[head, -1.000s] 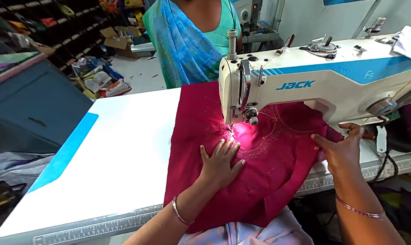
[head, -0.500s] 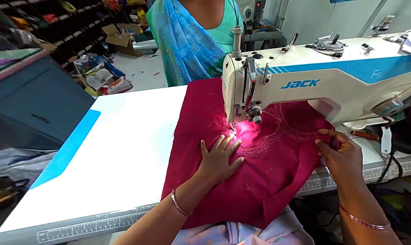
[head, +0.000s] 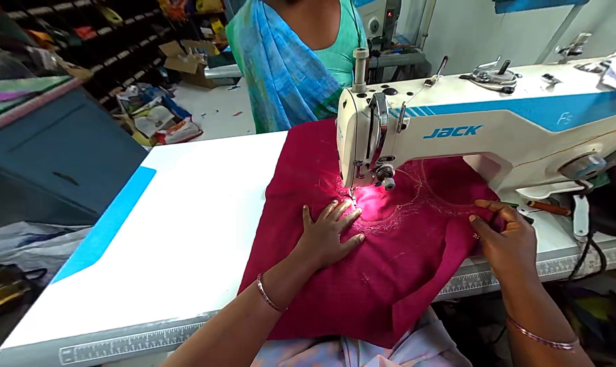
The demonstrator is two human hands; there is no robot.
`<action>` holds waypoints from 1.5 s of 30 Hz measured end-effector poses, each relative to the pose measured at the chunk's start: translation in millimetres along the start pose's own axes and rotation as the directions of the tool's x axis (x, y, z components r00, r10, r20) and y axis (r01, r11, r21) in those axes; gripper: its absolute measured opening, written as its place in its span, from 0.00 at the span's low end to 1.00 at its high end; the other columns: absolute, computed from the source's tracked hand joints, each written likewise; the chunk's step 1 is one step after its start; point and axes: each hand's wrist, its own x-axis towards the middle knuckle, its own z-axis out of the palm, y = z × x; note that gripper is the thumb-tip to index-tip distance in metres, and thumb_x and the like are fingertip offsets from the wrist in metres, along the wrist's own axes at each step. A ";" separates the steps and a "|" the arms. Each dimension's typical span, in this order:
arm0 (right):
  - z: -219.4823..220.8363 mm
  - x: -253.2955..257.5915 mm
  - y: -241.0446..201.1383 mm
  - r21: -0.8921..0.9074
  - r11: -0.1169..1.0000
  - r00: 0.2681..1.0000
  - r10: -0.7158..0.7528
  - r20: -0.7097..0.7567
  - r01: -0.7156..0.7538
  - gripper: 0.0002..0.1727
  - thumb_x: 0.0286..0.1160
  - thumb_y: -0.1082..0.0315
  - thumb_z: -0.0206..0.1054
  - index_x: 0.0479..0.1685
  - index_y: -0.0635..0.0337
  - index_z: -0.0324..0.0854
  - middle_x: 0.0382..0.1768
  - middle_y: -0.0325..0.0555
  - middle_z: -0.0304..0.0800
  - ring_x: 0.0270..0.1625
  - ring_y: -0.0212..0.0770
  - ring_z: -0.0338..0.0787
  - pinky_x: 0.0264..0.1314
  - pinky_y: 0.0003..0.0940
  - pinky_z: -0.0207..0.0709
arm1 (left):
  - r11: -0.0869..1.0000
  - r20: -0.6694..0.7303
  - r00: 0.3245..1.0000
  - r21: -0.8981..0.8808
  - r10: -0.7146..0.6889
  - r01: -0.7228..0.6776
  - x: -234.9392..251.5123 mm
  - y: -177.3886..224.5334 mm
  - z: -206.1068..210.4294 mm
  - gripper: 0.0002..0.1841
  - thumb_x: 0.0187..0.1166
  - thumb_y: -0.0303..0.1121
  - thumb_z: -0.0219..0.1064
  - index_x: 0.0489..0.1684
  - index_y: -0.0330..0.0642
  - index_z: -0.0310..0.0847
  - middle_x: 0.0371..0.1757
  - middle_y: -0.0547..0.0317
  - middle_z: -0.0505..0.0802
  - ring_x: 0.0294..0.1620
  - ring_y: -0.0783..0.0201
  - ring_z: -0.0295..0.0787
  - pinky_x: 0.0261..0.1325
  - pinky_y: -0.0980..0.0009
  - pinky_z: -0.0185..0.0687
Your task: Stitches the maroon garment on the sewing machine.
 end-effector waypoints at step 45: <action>3.9 24.6 -37.6 -0.195 0.978 0.986 0.098 0.137 -0.070 0.08 0.78 0.74 0.72 0.51 0.61 0.91 0.50 0.57 0.93 0.53 0.53 0.90 0.56 0.60 0.77 | 0.996 -0.036 0.996 -0.048 -0.083 0.081 -1.8 25.5 -1.2 0.24 0.94 0.44 0.49 0.88 0.68 0.69 0.94 0.61 0.65 0.97 0.53 0.43 0.88 0.27 0.17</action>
